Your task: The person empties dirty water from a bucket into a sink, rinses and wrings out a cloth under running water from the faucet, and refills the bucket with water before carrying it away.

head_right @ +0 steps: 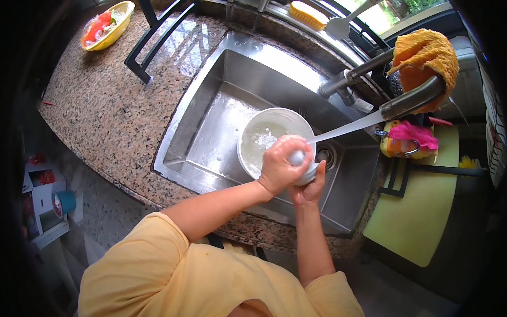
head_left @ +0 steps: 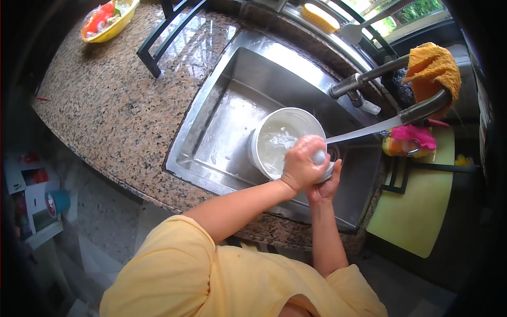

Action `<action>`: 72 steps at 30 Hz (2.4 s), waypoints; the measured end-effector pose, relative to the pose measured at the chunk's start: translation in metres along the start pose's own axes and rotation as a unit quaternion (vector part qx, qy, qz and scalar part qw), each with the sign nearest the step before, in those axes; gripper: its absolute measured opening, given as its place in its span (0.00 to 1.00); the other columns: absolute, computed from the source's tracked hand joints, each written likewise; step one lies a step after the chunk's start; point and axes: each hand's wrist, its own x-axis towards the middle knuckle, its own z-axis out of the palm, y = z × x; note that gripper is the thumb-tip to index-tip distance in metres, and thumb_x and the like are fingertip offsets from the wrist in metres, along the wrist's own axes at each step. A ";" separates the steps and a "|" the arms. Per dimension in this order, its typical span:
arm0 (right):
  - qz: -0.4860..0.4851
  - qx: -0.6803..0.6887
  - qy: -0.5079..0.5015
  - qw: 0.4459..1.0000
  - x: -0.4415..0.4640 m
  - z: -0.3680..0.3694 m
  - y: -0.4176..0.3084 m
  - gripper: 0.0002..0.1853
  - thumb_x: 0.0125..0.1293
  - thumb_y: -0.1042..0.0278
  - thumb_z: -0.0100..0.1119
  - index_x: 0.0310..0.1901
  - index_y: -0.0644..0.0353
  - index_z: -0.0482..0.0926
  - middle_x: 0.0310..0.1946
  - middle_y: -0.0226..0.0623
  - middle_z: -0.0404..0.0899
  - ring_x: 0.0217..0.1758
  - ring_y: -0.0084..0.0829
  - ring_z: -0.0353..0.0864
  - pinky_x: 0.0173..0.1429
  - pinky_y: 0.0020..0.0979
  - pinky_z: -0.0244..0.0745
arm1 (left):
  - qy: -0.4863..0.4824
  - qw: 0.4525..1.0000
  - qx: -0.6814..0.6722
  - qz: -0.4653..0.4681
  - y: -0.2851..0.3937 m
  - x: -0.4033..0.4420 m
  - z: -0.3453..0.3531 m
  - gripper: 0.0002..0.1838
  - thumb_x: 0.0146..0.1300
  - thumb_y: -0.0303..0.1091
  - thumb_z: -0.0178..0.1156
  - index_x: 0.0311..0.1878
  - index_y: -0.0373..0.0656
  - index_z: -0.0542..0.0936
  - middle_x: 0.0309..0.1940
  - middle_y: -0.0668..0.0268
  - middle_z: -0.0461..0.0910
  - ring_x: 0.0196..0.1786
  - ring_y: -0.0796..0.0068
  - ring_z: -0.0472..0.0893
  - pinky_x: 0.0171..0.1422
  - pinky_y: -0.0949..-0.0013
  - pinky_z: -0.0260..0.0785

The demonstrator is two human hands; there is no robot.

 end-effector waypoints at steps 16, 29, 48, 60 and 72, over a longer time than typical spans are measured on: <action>0.299 -0.056 -0.205 0.930 0.039 0.020 -0.016 0.29 0.57 0.42 0.54 0.48 0.63 0.73 0.36 0.38 0.74 0.41 0.37 0.74 0.46 0.33 0.71 | -0.409 0.805 0.131 0.409 0.012 0.015 -0.007 0.04 0.41 0.33 0.59 0.24 0.49 0.77 0.27 0.67 0.75 0.36 0.66 0.77 0.42 0.63 0.70; 0.413 -0.629 -0.300 0.587 0.065 0.073 -0.022 0.10 0.51 0.74 0.56 0.35 0.63 0.83 0.31 0.33 0.82 0.37 0.22 0.78 0.45 0.24 0.71 | -0.671 0.619 0.160 0.376 0.018 0.005 -0.001 0.05 0.49 0.35 0.57 0.26 0.48 0.81 0.29 0.65 0.80 0.35 0.62 0.82 0.37 0.60 0.73; -0.311 -0.385 0.137 0.858 0.119 0.019 -0.150 0.11 0.61 0.71 0.60 0.43 0.66 0.74 0.38 0.36 0.77 0.40 0.24 0.76 0.46 0.27 0.74 | -0.043 0.999 0.004 -0.014 0.027 0.044 -0.172 0.08 0.54 0.19 0.60 0.26 0.44 0.73 0.30 0.68 0.76 0.31 0.82 0.74 0.35 0.76 0.68; -0.264 -0.832 -0.187 0.450 0.009 0.023 -0.034 0.23 0.55 0.61 0.65 0.52 0.54 0.75 0.51 0.45 0.75 0.58 0.36 0.73 0.60 0.34 0.68 | 0.083 0.985 -0.005 -0.148 0.024 0.003 -0.258 0.10 0.55 0.18 0.60 0.26 0.42 0.70 0.30 0.65 0.75 0.36 0.78 0.74 0.43 0.74 0.66; -0.132 -0.897 -0.251 0.340 0.003 0.015 0.027 0.07 0.54 0.64 0.59 0.30 0.55 0.73 0.23 0.37 0.79 0.29 0.41 0.81 0.32 0.42 0.73 | 0.169 0.926 -0.262 -0.214 0.079 0.010 -0.321 0.07 0.60 0.26 0.54 0.27 0.43 0.69 0.30 0.61 0.76 0.36 0.67 0.77 0.49 0.61 0.70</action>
